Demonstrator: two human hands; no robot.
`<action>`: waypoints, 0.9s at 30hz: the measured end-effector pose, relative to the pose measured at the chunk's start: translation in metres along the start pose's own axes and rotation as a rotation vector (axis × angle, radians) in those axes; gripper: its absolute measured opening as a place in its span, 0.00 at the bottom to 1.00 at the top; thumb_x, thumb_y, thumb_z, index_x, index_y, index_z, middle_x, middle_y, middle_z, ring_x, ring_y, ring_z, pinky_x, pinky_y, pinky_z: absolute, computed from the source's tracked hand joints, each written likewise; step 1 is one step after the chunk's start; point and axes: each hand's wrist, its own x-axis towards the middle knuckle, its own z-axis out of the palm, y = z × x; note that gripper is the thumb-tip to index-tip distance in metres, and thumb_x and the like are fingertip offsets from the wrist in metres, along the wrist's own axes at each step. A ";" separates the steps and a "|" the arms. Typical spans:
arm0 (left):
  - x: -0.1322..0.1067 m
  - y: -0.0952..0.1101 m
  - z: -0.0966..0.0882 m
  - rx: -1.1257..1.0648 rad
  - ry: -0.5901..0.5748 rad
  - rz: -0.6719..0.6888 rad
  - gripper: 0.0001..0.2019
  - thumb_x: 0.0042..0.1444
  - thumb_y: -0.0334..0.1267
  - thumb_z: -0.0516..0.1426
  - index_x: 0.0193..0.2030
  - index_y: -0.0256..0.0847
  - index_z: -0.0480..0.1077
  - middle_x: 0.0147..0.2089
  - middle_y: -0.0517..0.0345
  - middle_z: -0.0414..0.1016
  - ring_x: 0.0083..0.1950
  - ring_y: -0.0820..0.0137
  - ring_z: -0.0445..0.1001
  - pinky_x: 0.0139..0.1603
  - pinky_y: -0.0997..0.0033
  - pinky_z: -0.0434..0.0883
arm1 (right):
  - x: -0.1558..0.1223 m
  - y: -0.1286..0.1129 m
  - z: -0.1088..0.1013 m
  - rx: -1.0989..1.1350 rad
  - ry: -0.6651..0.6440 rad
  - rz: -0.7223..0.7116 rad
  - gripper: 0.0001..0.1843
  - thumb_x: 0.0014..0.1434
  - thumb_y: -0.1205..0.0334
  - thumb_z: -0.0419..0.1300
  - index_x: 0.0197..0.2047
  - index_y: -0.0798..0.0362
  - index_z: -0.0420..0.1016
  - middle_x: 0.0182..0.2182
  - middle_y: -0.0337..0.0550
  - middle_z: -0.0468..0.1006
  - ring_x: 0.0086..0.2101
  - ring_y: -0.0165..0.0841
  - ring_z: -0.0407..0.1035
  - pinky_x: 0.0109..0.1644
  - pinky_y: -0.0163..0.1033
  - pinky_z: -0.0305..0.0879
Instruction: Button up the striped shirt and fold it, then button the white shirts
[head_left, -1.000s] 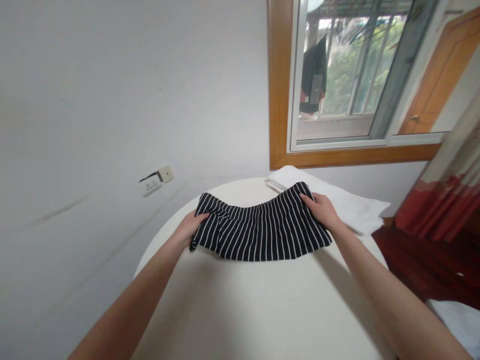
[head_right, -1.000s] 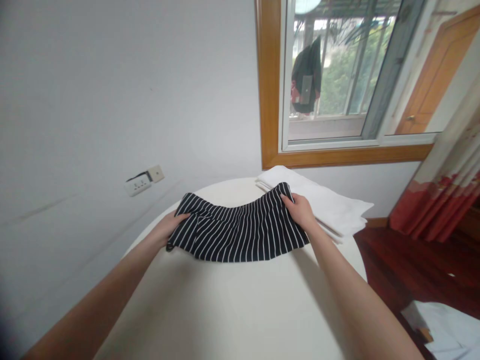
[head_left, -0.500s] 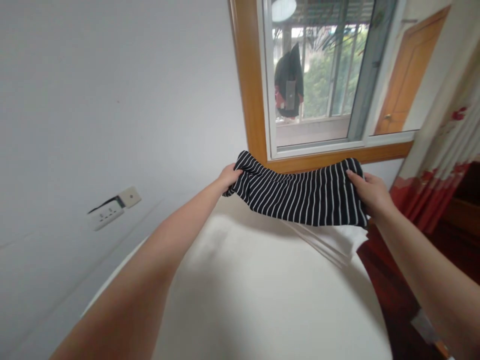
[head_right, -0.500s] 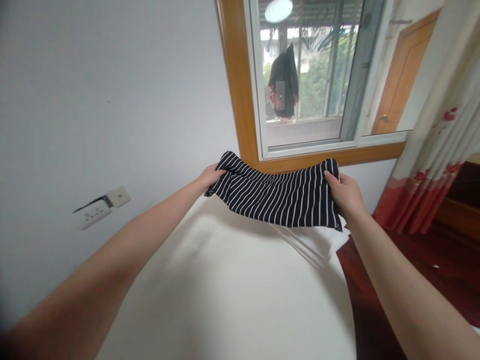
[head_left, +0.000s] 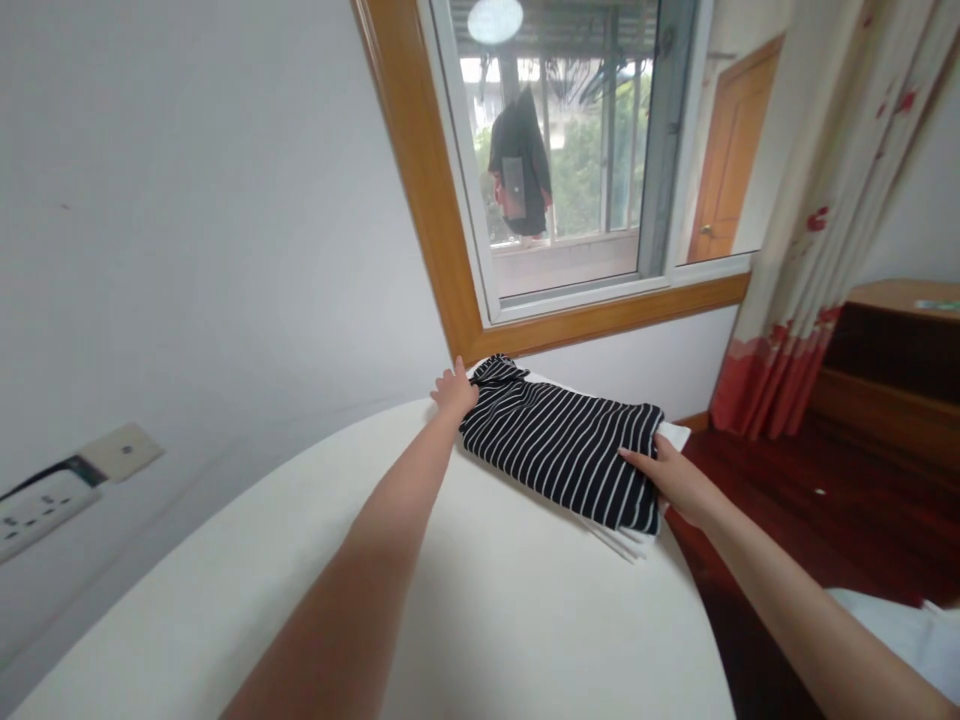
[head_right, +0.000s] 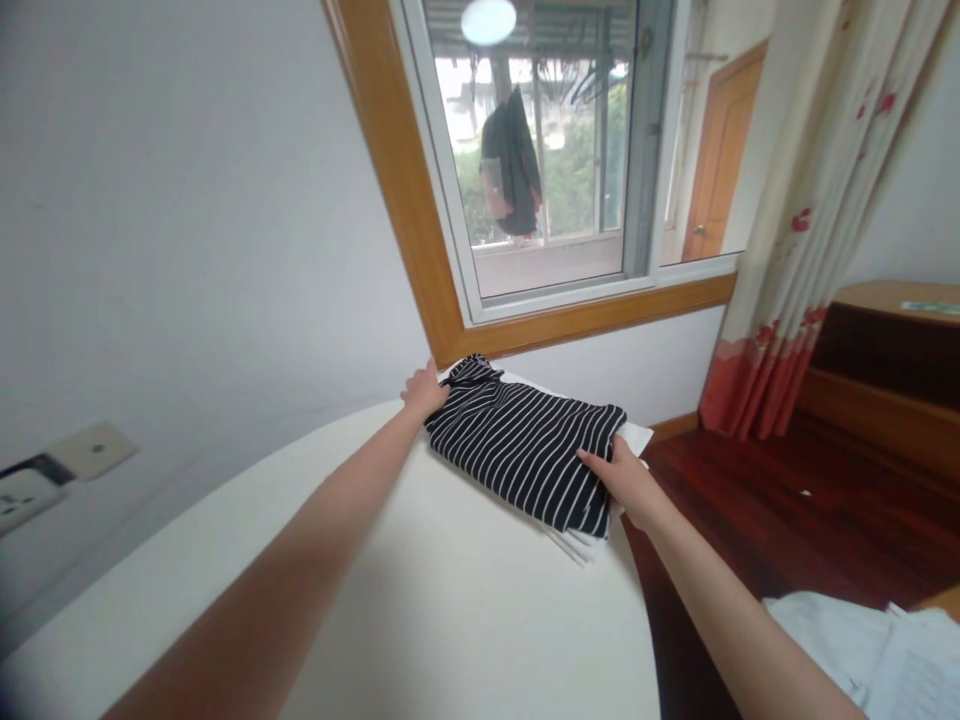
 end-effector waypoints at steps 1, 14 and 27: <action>-0.005 -0.003 0.005 0.009 0.021 0.018 0.36 0.56 0.45 0.53 0.70 0.44 0.44 0.64 0.37 0.59 0.62 0.46 0.60 0.56 0.42 0.61 | -0.003 -0.001 -0.001 0.037 -0.016 0.037 0.30 0.55 0.50 0.60 0.60 0.46 0.61 0.52 0.50 0.75 0.48 0.42 0.73 0.49 0.49 0.72; -0.030 -0.038 0.021 -0.090 -0.144 -0.165 0.32 0.59 0.51 0.50 0.65 0.34 0.55 0.57 0.32 0.68 0.56 0.52 0.71 0.49 0.57 0.70 | -0.009 -0.012 -0.004 0.022 0.045 -0.032 0.45 0.51 0.54 0.63 0.69 0.41 0.47 0.64 0.41 0.59 0.60 0.41 0.60 0.61 0.49 0.61; 0.023 -0.007 -0.017 -0.092 0.092 -0.057 0.19 0.63 0.41 0.46 0.53 0.34 0.68 0.57 0.37 0.69 0.60 0.56 0.67 0.57 0.60 0.65 | -0.020 -0.002 0.006 -0.189 -0.052 -0.022 0.19 0.57 0.56 0.56 0.49 0.52 0.77 0.39 0.45 0.81 0.40 0.39 0.75 0.43 0.42 0.71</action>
